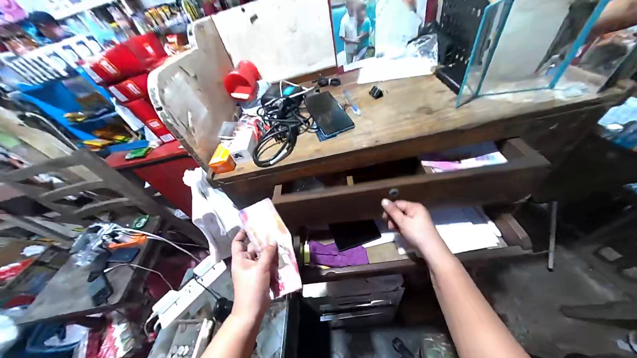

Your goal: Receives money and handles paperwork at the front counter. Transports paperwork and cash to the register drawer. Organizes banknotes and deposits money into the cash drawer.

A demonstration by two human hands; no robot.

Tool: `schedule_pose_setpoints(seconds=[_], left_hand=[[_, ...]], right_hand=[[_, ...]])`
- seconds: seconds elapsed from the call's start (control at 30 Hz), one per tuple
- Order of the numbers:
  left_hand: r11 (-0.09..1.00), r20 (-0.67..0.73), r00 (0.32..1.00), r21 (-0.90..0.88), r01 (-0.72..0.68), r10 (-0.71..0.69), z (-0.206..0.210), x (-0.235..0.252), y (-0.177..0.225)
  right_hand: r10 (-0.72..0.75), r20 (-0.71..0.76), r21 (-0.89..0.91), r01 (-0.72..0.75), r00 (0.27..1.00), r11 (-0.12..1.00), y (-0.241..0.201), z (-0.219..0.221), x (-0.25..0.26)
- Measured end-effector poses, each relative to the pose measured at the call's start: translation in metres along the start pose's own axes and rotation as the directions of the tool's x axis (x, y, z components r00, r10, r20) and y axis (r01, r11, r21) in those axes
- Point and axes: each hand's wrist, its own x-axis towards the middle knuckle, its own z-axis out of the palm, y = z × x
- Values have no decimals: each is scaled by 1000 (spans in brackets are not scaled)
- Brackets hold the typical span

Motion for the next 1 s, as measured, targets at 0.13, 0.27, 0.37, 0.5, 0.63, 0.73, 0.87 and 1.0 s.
schedule_pose_setpoints(seconds=[0.13, 0.27, 0.37, 0.5, 0.63, 0.73, 0.87, 1.0], left_hand=[[992, 112, 987, -46, -114, 119, 4, -28, 28], [993, 165, 979, -36, -111, 115, 0, -53, 46], [998, 196, 979, -4, -61, 61, 3, -71, 48], [997, 233, 970, -6, 75, -72, 13, -109, 47], [970, 256, 952, -134, 205, -166, 17, -161, 51], [954, 204, 961, -196, 229, -189, -3, -194, 58], [931, 115, 964, -254, 261, -238, -44, -213, 64], [901, 3, 957, -338, 273, -290, -73, -229, 66]], right_hand=[[-30, -24, 83, 32, 999, 996, 8, -10, -87], [25, -15, 181, -22, 1000, 983, 15, -15, -150], [100, 64, 21, -102, 993, 995, 19, -25, -166], [-221, -80, -372, 177, 972, 911, -12, -32, -191], [-377, 15, -115, 376, 926, 919, -66, 3, -228], [-445, 79, 114, 436, 892, 893, -69, 36, -238], [-428, 210, 241, 377, 879, 894, -81, 55, -260], [-220, 168, 523, 103, 961, 846, -104, 50, -245]])
